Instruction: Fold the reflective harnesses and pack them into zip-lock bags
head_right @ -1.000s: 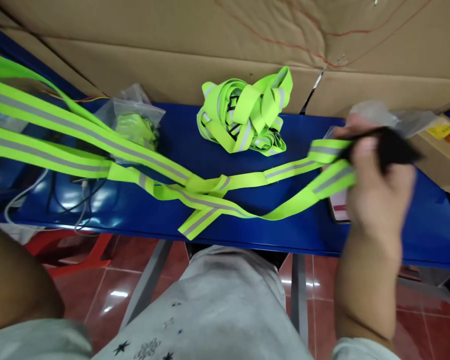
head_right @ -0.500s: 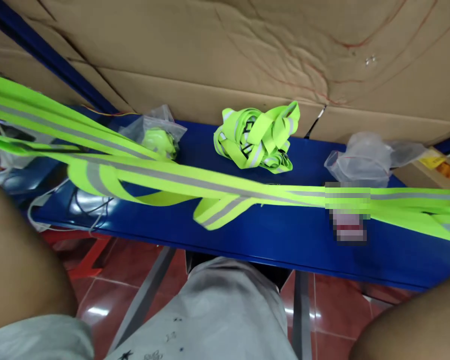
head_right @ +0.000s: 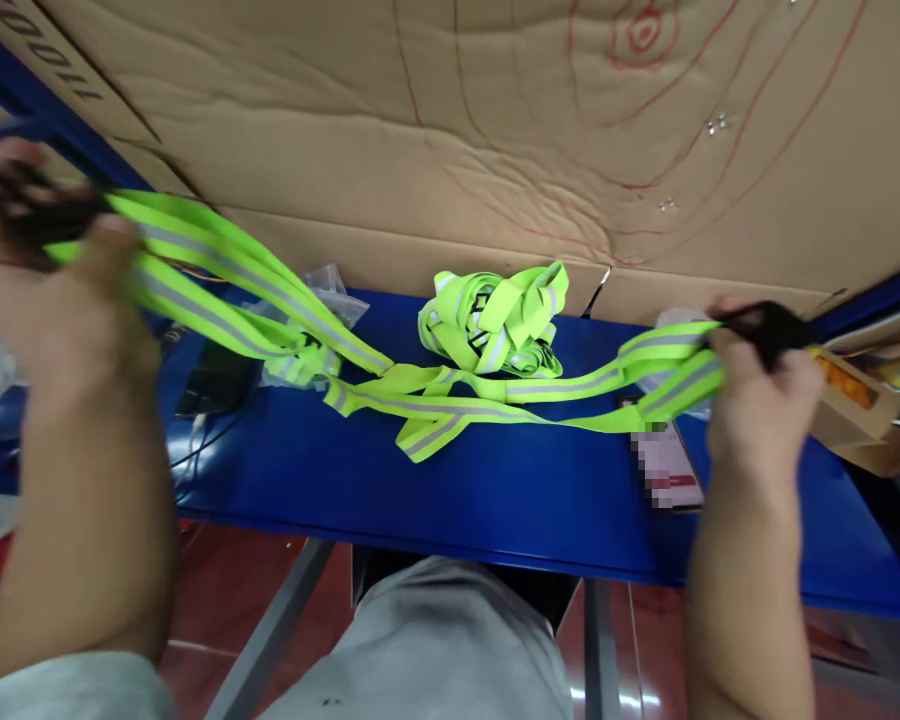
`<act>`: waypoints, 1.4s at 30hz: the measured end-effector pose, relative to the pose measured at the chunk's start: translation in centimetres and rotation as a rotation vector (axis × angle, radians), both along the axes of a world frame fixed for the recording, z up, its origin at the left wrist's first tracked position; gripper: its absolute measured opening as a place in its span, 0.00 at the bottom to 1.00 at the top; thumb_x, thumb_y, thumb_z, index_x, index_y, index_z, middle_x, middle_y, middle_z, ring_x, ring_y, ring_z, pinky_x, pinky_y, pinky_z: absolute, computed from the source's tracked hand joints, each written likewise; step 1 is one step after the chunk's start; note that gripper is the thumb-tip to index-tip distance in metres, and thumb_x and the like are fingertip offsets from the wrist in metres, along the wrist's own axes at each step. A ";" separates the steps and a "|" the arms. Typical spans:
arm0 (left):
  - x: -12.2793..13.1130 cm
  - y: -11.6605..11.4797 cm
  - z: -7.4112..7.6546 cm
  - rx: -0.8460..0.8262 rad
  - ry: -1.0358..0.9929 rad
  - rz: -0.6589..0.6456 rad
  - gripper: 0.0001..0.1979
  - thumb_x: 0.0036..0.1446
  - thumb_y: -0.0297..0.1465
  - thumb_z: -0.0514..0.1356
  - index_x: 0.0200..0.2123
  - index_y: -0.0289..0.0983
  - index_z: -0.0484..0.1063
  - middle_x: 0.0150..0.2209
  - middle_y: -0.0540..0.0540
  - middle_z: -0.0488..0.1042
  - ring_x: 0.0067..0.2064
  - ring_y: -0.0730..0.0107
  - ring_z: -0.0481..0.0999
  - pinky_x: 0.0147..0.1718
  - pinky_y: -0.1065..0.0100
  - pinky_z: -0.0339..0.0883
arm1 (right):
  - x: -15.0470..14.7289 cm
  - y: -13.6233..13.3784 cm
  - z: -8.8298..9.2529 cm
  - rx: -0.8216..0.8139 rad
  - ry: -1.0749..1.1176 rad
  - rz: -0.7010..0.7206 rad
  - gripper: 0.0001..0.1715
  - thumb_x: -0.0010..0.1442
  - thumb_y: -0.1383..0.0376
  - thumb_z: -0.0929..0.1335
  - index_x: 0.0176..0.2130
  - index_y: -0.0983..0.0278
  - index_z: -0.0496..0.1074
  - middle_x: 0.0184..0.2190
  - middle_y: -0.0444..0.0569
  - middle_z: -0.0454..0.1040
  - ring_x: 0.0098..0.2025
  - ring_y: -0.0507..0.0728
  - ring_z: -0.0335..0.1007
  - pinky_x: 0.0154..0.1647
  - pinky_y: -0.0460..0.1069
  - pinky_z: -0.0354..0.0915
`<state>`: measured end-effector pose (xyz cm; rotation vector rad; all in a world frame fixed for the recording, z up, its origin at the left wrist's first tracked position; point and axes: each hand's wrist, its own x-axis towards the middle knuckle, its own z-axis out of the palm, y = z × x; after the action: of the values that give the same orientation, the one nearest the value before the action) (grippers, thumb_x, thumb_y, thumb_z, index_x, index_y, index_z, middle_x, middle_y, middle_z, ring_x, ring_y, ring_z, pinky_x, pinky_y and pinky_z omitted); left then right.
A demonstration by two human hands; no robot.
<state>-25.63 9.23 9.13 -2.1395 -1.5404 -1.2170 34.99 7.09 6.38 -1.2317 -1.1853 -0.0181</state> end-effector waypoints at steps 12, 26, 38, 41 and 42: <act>21.1 -3.8 -7.6 -0.009 0.226 -0.308 0.24 0.72 0.23 0.52 0.64 0.41 0.77 0.48 0.38 0.81 0.49 0.59 0.80 0.52 0.56 0.77 | -15.2 -4.1 -4.4 -0.292 -0.947 0.425 0.40 0.60 0.78 0.64 0.69 0.66 0.71 0.61 0.61 0.77 0.60 0.68 0.72 0.62 0.63 0.72; 21.7 -5.3 -9.3 0.073 0.264 -0.350 0.26 0.74 0.21 0.50 0.70 0.37 0.70 0.48 0.36 0.79 0.49 0.57 0.80 0.47 0.59 0.78 | -15.5 -5.1 -4.6 -0.310 -0.927 0.360 0.39 0.62 0.78 0.61 0.69 0.64 0.70 0.64 0.61 0.74 0.63 0.69 0.68 0.65 0.64 0.68; 22.4 -6.1 -8.2 0.067 0.227 -0.464 0.28 0.75 0.27 0.54 0.75 0.40 0.61 0.51 0.38 0.79 0.53 0.59 0.80 0.55 0.60 0.76 | -15.8 -5.0 -5.0 -0.234 -0.888 0.420 0.45 0.60 0.78 0.61 0.74 0.68 0.60 0.67 0.64 0.71 0.66 0.68 0.70 0.68 0.63 0.71; 21.2 -5.4 -5.9 -0.064 0.092 -0.584 0.46 0.64 0.53 0.68 0.77 0.40 0.57 0.66 0.30 0.70 0.67 0.42 0.71 0.68 0.44 0.64 | -15.0 -4.6 -4.4 -0.040 -0.806 0.446 0.45 0.63 0.75 0.63 0.75 0.62 0.56 0.65 0.60 0.73 0.67 0.67 0.72 0.67 0.63 0.72; 20.8 -5.2 -5.2 -0.139 0.043 -0.625 0.55 0.58 0.60 0.69 0.78 0.41 0.55 0.72 0.29 0.63 0.73 0.35 0.64 0.73 0.39 0.56 | -14.8 -4.6 -4.2 0.007 -0.779 0.451 0.43 0.64 0.74 0.64 0.75 0.60 0.57 0.64 0.59 0.74 0.66 0.67 0.73 0.67 0.64 0.72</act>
<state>-4.84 4.04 3.92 -2.8412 -0.9802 -1.2357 20.19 2.50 2.17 -0.9373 -2.1181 -0.1785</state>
